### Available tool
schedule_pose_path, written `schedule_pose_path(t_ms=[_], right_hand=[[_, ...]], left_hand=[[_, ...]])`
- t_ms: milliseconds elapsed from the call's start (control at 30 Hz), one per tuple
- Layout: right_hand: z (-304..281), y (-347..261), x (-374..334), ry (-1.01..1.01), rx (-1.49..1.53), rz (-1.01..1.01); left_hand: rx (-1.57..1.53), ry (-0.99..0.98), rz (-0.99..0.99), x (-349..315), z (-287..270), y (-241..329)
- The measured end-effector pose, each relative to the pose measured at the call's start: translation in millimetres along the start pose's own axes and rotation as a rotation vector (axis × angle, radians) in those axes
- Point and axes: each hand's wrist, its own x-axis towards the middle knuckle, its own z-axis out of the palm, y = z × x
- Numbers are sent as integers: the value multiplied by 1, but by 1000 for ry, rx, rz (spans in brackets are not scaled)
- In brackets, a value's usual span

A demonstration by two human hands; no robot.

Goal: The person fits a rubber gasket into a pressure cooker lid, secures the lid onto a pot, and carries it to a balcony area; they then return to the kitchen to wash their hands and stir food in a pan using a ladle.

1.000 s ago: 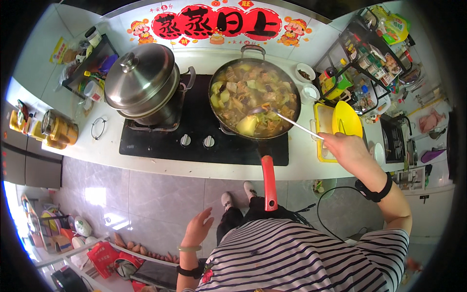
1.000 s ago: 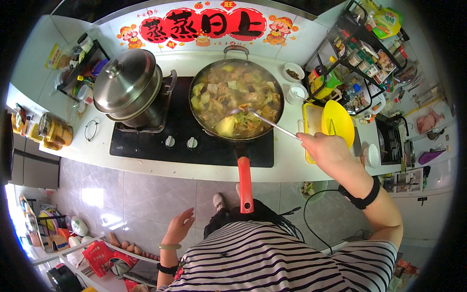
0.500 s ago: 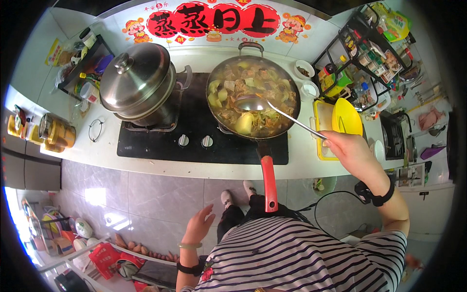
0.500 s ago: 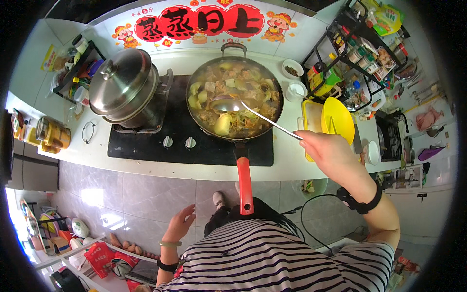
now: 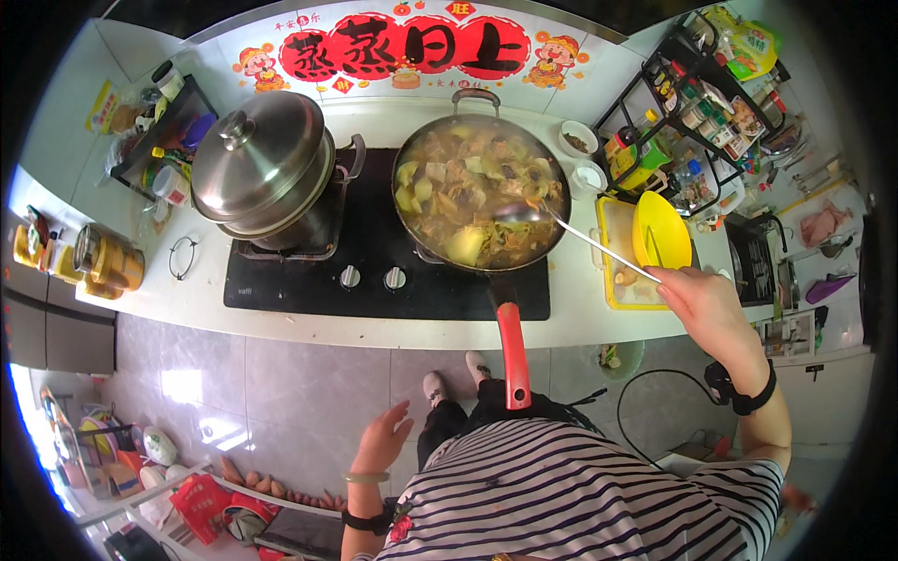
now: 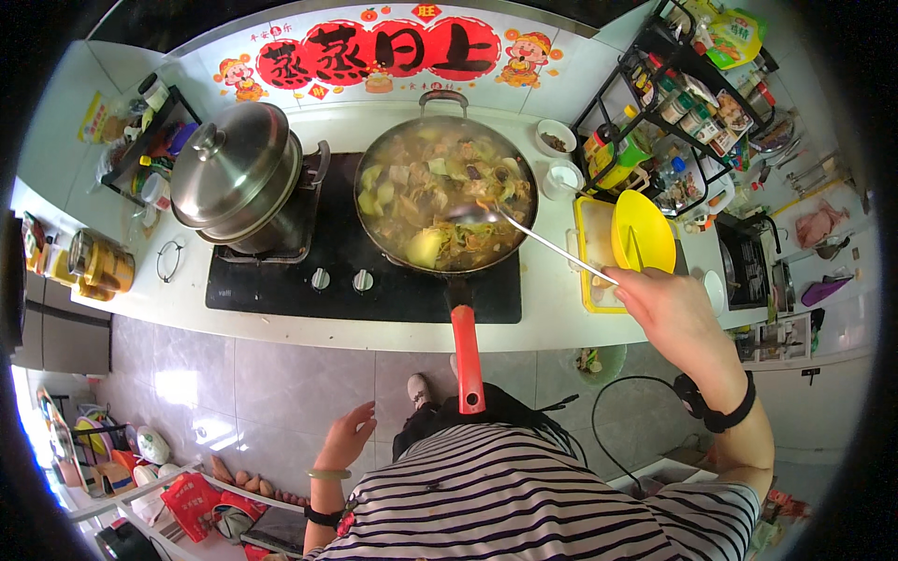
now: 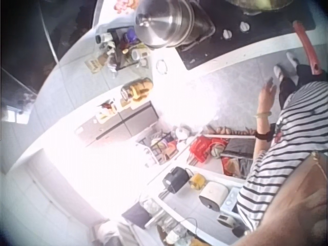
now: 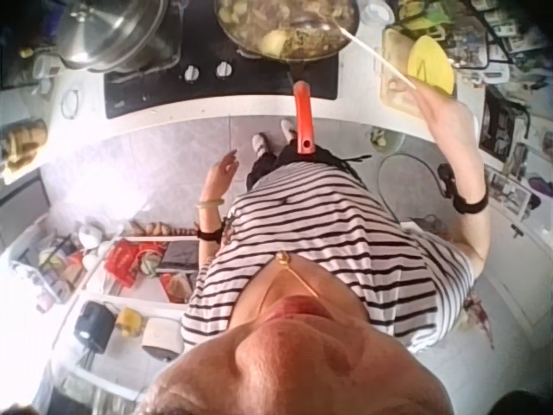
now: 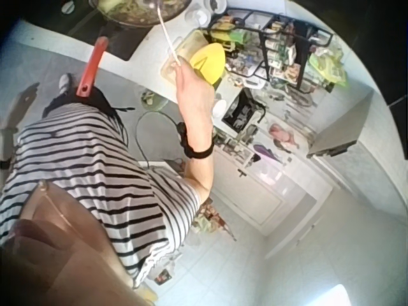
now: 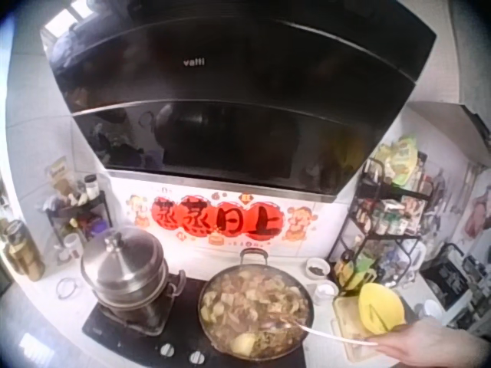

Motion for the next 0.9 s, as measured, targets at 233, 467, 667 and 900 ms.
schedule_pose_path(t_ms=[233,467,667,900], right_hand=[[7,-5,-10,-88,-91,-43],[66,-10,2,-83,-237,-155],[108,-12,9,-7,-202,-71],[116,8,20,-53,420,29]], left_hand=[[13,-35,23,9,1,5],[70,-22,49,7,-8,5],[62,-37,29,3,-6,3],[26,-60,57,8,-1,3]])
